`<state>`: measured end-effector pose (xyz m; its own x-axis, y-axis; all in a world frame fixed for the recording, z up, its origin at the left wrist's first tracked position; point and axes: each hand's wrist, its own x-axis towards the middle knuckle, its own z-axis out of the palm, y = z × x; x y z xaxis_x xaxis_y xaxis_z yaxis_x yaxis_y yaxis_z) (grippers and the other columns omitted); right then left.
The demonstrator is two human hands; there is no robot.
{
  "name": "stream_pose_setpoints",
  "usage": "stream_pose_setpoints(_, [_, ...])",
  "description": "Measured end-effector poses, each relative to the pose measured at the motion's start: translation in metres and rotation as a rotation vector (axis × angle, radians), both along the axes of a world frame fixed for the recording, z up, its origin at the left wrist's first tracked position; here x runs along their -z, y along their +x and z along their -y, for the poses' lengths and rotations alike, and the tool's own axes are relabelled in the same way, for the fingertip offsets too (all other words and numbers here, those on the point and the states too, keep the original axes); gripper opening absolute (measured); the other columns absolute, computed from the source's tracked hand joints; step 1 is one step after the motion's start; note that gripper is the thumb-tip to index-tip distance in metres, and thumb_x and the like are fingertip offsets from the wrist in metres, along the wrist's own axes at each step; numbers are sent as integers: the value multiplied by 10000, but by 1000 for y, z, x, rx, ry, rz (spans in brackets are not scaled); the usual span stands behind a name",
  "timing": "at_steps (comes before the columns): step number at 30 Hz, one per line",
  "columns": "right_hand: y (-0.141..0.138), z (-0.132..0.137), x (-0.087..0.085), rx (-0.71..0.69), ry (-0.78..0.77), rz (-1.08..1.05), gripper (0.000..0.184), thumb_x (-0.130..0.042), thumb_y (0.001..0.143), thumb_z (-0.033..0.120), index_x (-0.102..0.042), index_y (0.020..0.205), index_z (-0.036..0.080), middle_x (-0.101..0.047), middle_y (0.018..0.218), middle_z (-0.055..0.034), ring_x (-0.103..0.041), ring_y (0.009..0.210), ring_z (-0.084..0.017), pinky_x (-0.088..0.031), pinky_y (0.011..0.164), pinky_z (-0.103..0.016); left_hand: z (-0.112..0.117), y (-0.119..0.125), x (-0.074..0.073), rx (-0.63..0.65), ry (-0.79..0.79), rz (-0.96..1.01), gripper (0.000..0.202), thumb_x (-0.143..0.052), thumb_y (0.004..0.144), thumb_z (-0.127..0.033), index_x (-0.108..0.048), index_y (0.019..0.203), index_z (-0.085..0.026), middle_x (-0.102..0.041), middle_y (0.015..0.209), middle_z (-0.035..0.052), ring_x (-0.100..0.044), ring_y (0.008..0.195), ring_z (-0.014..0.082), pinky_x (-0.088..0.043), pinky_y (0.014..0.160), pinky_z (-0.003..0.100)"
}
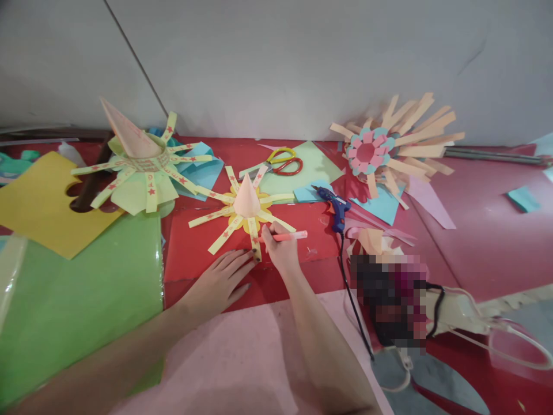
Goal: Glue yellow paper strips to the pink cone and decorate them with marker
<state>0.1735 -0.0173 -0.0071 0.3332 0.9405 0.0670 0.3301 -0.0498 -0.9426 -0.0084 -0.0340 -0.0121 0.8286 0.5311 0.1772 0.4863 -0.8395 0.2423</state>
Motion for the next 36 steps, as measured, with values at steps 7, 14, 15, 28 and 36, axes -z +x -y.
stream_pose_setpoints(7, [-1, 1, -10, 131, 88, -88, 332, -540, 822, 416, -476, 578, 199, -480, 467, 57, -421, 418, -72, -399, 465, -220, -1, 1, -3, 9, 4, 3, 382, -419, 928, -309, -503, 1258, -135, -554, 1278, 106, -482, 1207, 238, -361, 1037, 392])
stream_pose_setpoints(14, [8, -20, -44, 188, 279, -51, 243, -477, 863, 420, -602, 908, 217, -667, 995, -32, -408, 418, -40, -517, 506, -231, -3, 2, -9, 8, -46, 37, 354, -462, 899, -262, -519, 1224, -134, -540, 1280, 119, -498, 1192, 232, -391, 1026, 397])
stream_pose_setpoints(15, [8, -25, -50, 150, 281, -41, 238, -481, 862, 419, -602, 909, 220, -662, 998, -32, -407, 414, -39, -514, 495, -228, -3, 2, -10, 5, -48, 41, 354, -468, 893, -250, -518, 1223, -133, -539, 1284, 117, -506, 1182, 234, -401, 1017, 400])
stream_pose_setpoints(28, [-20, -68, -72, -105, 250, 94, 158, -539, 837, 365, -601, 806, 223, -575, 651, 31, -504, 451, -75, -460, 495, -230, -1, 2, -10, 21, 25, 147, 315, -404, 909, -186, -531, 1191, -128, -584, 1228, 109, -590, 1066, 199, -466, 963, 376])
stream_pose_setpoints(36, [-24, -41, -123, -68, 371, 174, 178, -559, 844, 363, -640, 833, 205, -596, 723, 10, -562, 568, -93, -472, 566, -249, 3, -1, -19, 113, 106, 385, 298, -405, 916, -142, -483, 1204, -130, -625, 1150, 108, -584, 1081, 178, -472, 956, 355])
